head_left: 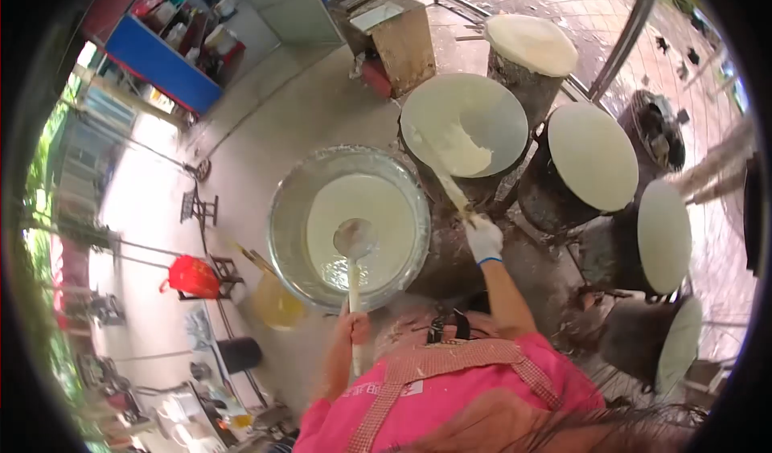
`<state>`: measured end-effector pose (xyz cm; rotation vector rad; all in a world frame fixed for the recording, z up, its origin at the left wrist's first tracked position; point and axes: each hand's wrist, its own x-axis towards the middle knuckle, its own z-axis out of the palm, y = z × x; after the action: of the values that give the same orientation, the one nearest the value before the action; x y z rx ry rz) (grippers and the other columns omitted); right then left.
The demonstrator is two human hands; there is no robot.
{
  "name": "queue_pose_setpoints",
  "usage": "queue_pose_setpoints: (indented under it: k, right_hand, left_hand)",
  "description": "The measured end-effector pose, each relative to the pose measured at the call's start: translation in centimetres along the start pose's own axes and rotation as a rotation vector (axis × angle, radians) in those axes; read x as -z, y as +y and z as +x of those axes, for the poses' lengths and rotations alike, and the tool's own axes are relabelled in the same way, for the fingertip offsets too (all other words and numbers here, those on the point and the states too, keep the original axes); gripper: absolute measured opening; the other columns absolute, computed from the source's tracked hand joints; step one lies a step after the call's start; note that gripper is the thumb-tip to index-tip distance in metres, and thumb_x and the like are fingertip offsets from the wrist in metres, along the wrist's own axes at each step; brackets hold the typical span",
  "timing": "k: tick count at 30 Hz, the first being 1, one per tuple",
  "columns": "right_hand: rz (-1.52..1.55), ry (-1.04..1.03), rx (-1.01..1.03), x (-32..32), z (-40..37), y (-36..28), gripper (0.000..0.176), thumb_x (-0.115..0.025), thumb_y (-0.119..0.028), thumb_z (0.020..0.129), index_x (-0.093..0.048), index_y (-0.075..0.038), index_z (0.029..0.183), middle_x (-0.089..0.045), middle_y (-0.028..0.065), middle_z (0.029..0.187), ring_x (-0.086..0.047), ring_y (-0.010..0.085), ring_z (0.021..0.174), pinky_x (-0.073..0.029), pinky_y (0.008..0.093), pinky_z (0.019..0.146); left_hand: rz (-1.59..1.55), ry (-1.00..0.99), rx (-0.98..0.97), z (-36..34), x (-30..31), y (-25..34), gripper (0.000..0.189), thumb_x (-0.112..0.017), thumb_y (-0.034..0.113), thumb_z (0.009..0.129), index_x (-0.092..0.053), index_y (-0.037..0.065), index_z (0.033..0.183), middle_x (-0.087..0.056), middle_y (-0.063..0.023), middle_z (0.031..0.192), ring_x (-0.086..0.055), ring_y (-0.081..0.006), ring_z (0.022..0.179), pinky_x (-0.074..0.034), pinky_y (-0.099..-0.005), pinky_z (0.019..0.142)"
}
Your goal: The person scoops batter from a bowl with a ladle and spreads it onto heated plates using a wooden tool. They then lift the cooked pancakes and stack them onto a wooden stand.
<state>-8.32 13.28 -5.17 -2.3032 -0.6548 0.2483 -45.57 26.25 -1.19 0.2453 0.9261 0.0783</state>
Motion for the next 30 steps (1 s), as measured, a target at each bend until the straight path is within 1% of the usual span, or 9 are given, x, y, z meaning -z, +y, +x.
queue_pose_setpoints:
  k: [3,5,8,9,15,19,22,25,30]
  right_hand:
    - [-0.424,0.04,-0.072,4.0,-0.1,4.0,0.022,-0.055,-0.031,0.083,-0.065,-0.013,0.091,-0.062,0.0126,0.074,-0.062,0.0315,0.067,-0.049,0.044,0.06]
    - [-0.444,0.051,-0.189,5.8,-0.7,6.1,0.026,-0.058,-0.031,0.08,-0.065,-0.014,0.099,-0.062,0.0136,0.076,-0.063,0.0307,0.07,-0.05,0.0421,0.063]
    - [0.215,0.215,-0.18,2.5,1.6,1.9,0.027,-0.06,-0.031,0.078,-0.066,-0.015,0.1,-0.064,0.0133,0.083,-0.063,0.03,0.076,-0.05,0.0391,0.07]
    - [0.16,0.167,-0.122,0.5,2.3,0.3,0.027,-0.06,-0.032,0.078,-0.067,-0.015,0.097,-0.065,0.0129,0.085,-0.063,0.03,0.08,-0.049,0.0381,0.072]
    - [-0.164,0.036,-0.05,4.8,3.8,4.0,0.026,-0.057,-0.036,0.08,-0.067,-0.013,0.089,-0.065,0.0147,0.08,-0.062,0.0331,0.077,-0.048,0.0424,0.069]
    - [0.066,0.194,-0.137,6.9,7.4,4.4,0.029,-0.056,-0.036,0.08,-0.067,-0.011,0.089,-0.064,0.0163,0.083,-0.062,0.0344,0.08,-0.048,0.0434,0.07]
    - [0.071,0.125,0.044,2.7,7.1,0.2,0.028,-0.057,-0.038,0.079,-0.067,-0.013,0.089,-0.064,0.0137,0.086,-0.061,0.033,0.083,-0.048,0.0414,0.073]
    - [-0.102,-0.103,-0.028,5.0,4.1,2.2,0.029,-0.057,-0.039,0.079,-0.067,-0.014,0.089,-0.065,0.0127,0.086,-0.061,0.0326,0.081,-0.048,0.0417,0.072]
    - [0.065,0.1,-0.205,7.3,12.2,8.2,0.027,-0.056,-0.035,0.079,-0.066,-0.013,0.09,-0.065,0.0129,0.082,-0.061,0.0342,0.078,-0.048,0.0421,0.072]
  left_hand:
    - [0.136,-0.408,-0.15,-3.6,-1.9,0.0,0.016,-0.05,0.008,0.082,-0.049,0.012,0.098,-0.028,-0.0003,0.048,-0.029,-0.0078,0.032,-0.022,-0.0227,0.027]
    - [-0.044,-0.537,-0.282,-6.2,-4.4,-0.5,0.059,-0.053,0.006,0.081,-0.033,0.029,0.133,-0.033,-0.0012,0.053,-0.029,-0.0069,0.033,-0.024,-0.0212,0.027]
    - [-0.189,-0.596,-0.278,-5.4,-3.9,-0.8,0.043,-0.054,0.009,0.081,-0.045,0.015,0.122,-0.038,-0.0001,0.056,-0.032,-0.0059,0.035,-0.031,-0.0199,0.029]
    - [-0.176,-0.597,-0.319,-6.8,-6.8,-0.9,0.064,-0.051,0.006,0.082,-0.03,0.03,0.137,-0.038,-0.0004,0.061,-0.035,-0.0059,0.04,-0.033,-0.0189,0.032]
    - [-0.278,-0.666,-0.313,-5.2,-5.2,-2.8,0.069,-0.047,0.009,0.087,-0.016,0.038,0.141,-0.035,-0.0004,0.06,-0.037,-0.0078,0.045,-0.038,-0.0208,0.038]
    - [-0.376,-0.658,-0.178,-3.3,-3.4,-3.6,0.014,-0.048,0.015,0.088,-0.046,0.014,0.101,-0.035,0.0006,0.058,-0.036,-0.0081,0.044,-0.035,-0.0217,0.037]
    - [-0.505,-0.555,0.029,-1.2,-4.3,-3.0,0.023,-0.044,0.014,0.09,-0.038,0.009,0.068,-0.03,0.0019,0.052,-0.03,-0.0069,0.039,-0.027,-0.0225,0.032]
    - [-0.566,-0.218,-0.073,-1.6,-7.4,-2.7,0.021,-0.042,0.013,0.091,-0.041,0.009,0.07,-0.027,0.0025,0.05,-0.028,-0.0066,0.038,-0.025,-0.0209,0.033]
    - [-0.305,-0.416,0.017,0.6,-3.9,-2.6,0.018,-0.043,0.014,0.093,-0.04,0.008,0.076,-0.03,0.0029,0.059,-0.03,-0.0047,0.045,-0.027,-0.018,0.038]
